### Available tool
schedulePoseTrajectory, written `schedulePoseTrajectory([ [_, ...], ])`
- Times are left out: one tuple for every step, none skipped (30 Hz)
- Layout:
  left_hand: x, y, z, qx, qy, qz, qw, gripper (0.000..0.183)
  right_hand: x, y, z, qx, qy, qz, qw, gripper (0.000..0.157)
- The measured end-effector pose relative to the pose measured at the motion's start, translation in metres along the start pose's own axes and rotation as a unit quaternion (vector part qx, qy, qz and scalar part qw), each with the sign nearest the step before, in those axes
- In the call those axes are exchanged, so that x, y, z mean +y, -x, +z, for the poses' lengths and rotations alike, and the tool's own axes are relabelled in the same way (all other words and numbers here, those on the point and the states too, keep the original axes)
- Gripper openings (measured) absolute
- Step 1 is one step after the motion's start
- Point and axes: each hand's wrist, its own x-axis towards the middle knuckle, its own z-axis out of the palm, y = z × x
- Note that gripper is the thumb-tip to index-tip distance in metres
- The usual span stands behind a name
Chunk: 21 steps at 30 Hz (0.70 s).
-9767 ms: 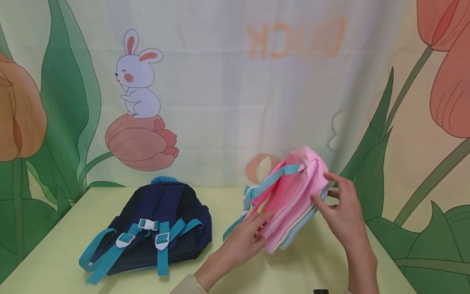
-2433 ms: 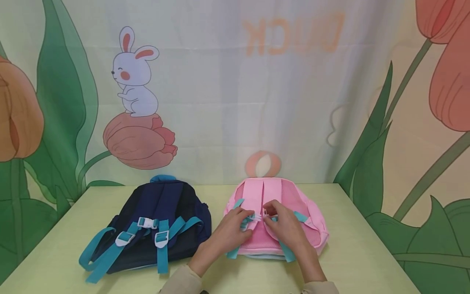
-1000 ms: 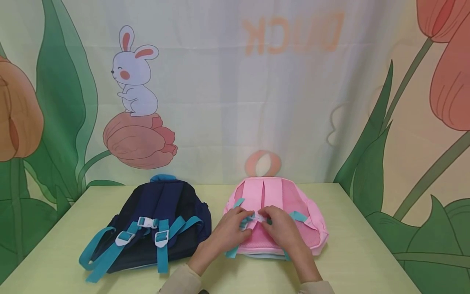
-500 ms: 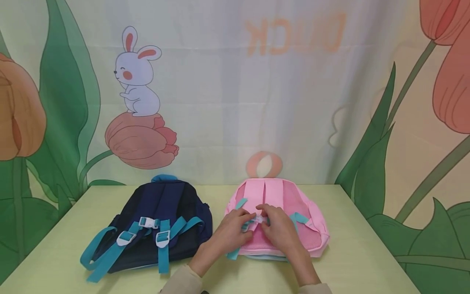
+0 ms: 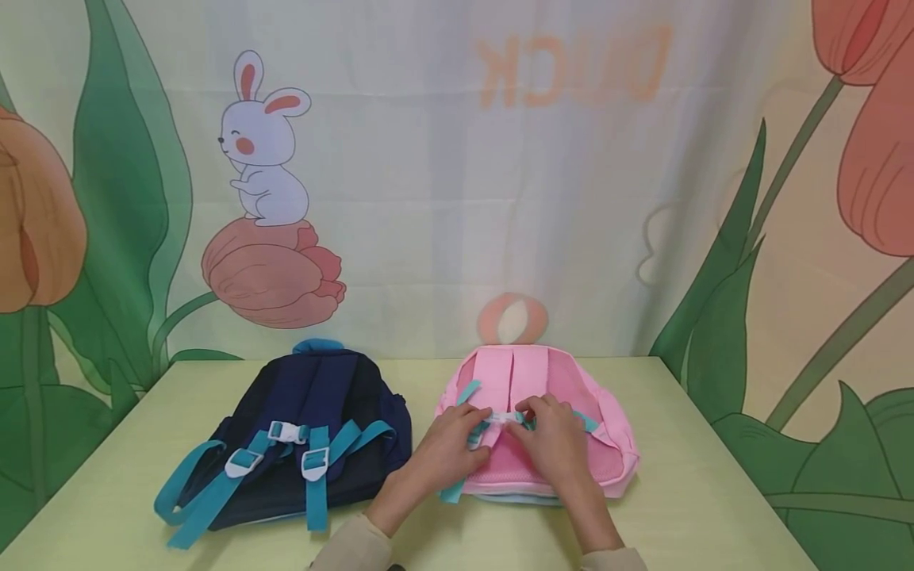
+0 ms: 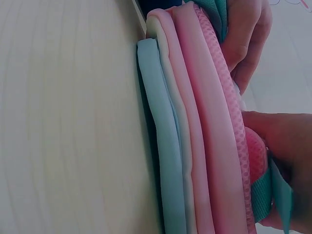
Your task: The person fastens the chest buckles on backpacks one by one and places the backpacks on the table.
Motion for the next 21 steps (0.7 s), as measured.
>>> schedulePoseTrajectory([
  [0.000, 0.000, 0.000, 0.000, 0.000, 0.000, 1.0000, 0.055, 0.000, 0.000, -0.001, -0.004, 0.004, 0.005, 1.000, 0.033],
  [0.000, 0.000, 0.000, 0.000, 0.001, -0.001, 1.0000, 0.055, 0.000, 0.000, -0.002, -0.011, 0.002, 0.010, 1.000, 0.032],
  [0.000, -0.001, 0.000, -0.001, 0.001, -0.002, 1.0000, 0.054, -0.001, -0.001, -0.003, -0.018, -0.003, 0.014, 1.000, 0.032],
  [0.000, -0.001, 0.001, -0.001, 0.002, -0.002, 1.0000, 0.054, -0.001, -0.001, -0.005, -0.025, -0.009, 0.015, 1.000, 0.032],
  [0.000, -0.001, 0.001, -0.002, 0.003, -0.003, 1.0000, 0.054, -0.002, -0.001, -0.006, -0.031, -0.018, 0.016, 0.999, 0.032],
  [0.001, -0.002, 0.001, -0.003, 0.004, -0.005, 1.0000, 0.054, -0.002, -0.001, -0.008, -0.035, -0.028, 0.017, 0.999, 0.032],
  [0.001, -0.002, 0.001, -0.005, 0.006, -0.007, 0.9999, 0.054, -0.002, -0.002, -0.009, -0.039, -0.040, 0.017, 0.998, 0.033],
  [0.001, -0.002, 0.001, -0.007, 0.009, -0.009, 0.9999, 0.054, -0.003, -0.002, -0.011, -0.042, -0.051, 0.018, 0.998, 0.034],
  [0.001, -0.002, 0.001, -0.008, 0.012, -0.011, 0.9998, 0.054, -0.003, -0.002, -0.012, -0.044, -0.061, 0.017, 0.997, 0.034],
  [0.001, -0.002, 0.001, -0.008, 0.016, -0.013, 0.9998, 0.055, -0.003, -0.002, -0.014, -0.043, -0.069, 0.016, 0.997, 0.035],
  [0.001, -0.003, 0.000, -0.009, 0.019, -0.014, 0.9997, 0.055, -0.004, -0.003, -0.015, -0.043, -0.076, 0.016, 0.996, 0.036],
  [0.001, -0.003, 0.000, -0.008, 0.021, -0.015, 0.9996, 0.055, -0.004, -0.003, -0.016, -0.044, -0.080, 0.016, 0.996, 0.036],
  [0.001, -0.003, 0.000, -0.008, 0.022, -0.015, 0.9996, 0.055, -0.004, -0.003, -0.017, -0.045, -0.084, 0.016, 0.995, 0.036],
  [0.001, -0.002, 0.000, -0.007, 0.023, -0.014, 0.9996, 0.054, -0.004, -0.004, -0.017, -0.047, -0.086, 0.017, 0.995, 0.036],
  [0.000, -0.002, 0.000, -0.005, 0.023, -0.013, 0.9997, 0.054, -0.003, -0.004, -0.017, -0.048, -0.089, 0.017, 0.995, 0.036],
  [0.000, -0.002, 0.000, -0.003, 0.022, -0.010, 0.9997, 0.054, -0.003, -0.004, -0.017, -0.049, -0.091, 0.019, 0.994, 0.035],
  [0.000, -0.001, 0.000, -0.001, 0.020, -0.008, 0.9998, 0.053, -0.003, -0.004, -0.016, -0.050, -0.094, 0.021, 0.994, 0.035],
  [0.000, -0.001, -0.001, 0.001, 0.019, -0.005, 0.9998, 0.053, -0.002, -0.003, -0.016, -0.050, -0.096, 0.022, 0.994, 0.034],
  [0.000, -0.001, 0.000, 0.002, 0.019, -0.002, 0.9998, 0.053, -0.002, -0.003, -0.015, -0.050, -0.099, 0.024, 0.994, 0.033],
  [-0.001, 0.000, 0.000, 0.003, 0.018, 0.000, 0.9998, 0.053, -0.002, -0.003, -0.014, -0.047, -0.101, 0.026, 0.993, 0.032],
  [0.000, 0.000, 0.000, 0.003, 0.017, 0.002, 0.9998, 0.053, -0.001, -0.002, -0.013, -0.045, -0.104, 0.028, 0.993, 0.032],
])
